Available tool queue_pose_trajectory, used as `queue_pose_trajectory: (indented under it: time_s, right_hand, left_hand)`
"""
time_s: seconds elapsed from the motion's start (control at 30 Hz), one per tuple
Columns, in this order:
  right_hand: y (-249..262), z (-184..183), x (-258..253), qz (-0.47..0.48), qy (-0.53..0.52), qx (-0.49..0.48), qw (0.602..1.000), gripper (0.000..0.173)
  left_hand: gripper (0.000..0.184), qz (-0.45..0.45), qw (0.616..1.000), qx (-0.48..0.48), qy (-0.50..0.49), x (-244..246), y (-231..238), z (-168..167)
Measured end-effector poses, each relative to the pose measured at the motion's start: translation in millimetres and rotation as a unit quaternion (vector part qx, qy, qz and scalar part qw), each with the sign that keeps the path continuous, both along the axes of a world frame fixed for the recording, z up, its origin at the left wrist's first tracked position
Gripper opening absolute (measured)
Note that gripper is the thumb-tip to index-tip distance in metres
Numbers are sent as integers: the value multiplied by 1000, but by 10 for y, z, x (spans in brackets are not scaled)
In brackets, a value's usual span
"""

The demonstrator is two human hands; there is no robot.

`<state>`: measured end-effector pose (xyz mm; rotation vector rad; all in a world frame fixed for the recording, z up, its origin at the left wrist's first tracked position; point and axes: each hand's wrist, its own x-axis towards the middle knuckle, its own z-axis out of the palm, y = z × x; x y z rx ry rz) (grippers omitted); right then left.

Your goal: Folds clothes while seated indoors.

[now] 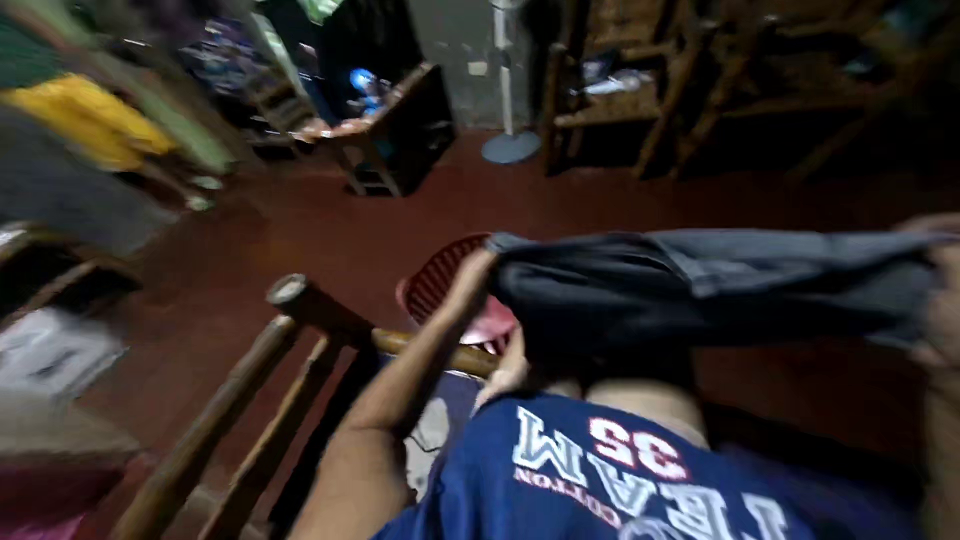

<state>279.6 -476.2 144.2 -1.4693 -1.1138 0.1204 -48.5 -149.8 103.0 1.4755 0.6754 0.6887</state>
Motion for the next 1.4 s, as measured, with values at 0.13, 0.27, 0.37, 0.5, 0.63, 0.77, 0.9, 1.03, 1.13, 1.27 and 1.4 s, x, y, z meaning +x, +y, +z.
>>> queue_pose_trajectory:
  time_s: [0.13,0.27,0.37,0.5,0.63,0.77,0.9,1.03,1.13,1.27,1.4]
  right_hand:
    - [0,190,-338,198,63,-150,967,46]
    - [535,-172,-738,223,9,-207,953,108]
    - [863,-513,-1103,159,55,-273,947,53]
    - [963,-770,-1227,104,206,-226,947,27]
    - [986,-731,-1220,45,419,-97,901,30]
    - [973,-787,-1220,116,508,-26,853,39]
    - [925,-851,-1199,153,573,36,805,37]
    - [871,-914,-1068,148,594,59,789,38]
    - [911,-971,-1076,144,601,47,785,43]
    - [999,-1006,-1113,158,608,48,776,41]
    - [1073,-1006,-1157,157,618,49,769,39]
  left_hand:
    - [24,-42,996,8,-75,286,14,311]
    - [17,-173,973,126,-80,622,-294,362]
    - [12,-261,924,247,-134,903,-298,72]
    - [19,-167,883,436,-42,925,-181,-123]
    - [60,-51,898,425,98,702,-53,-677]
    - [72,16,943,297,153,566,-224,-1125]
    - [24,-87,984,26,153,594,-307,-1514]
    - [33,-124,852,-493,-126,503,-398,-1377]
    - [48,-125,757,-600,-226,459,-423,-1306]
    - [52,-165,729,-605,-275,430,-388,-1403]
    - [56,-161,717,-598,-322,374,-343,-1473]
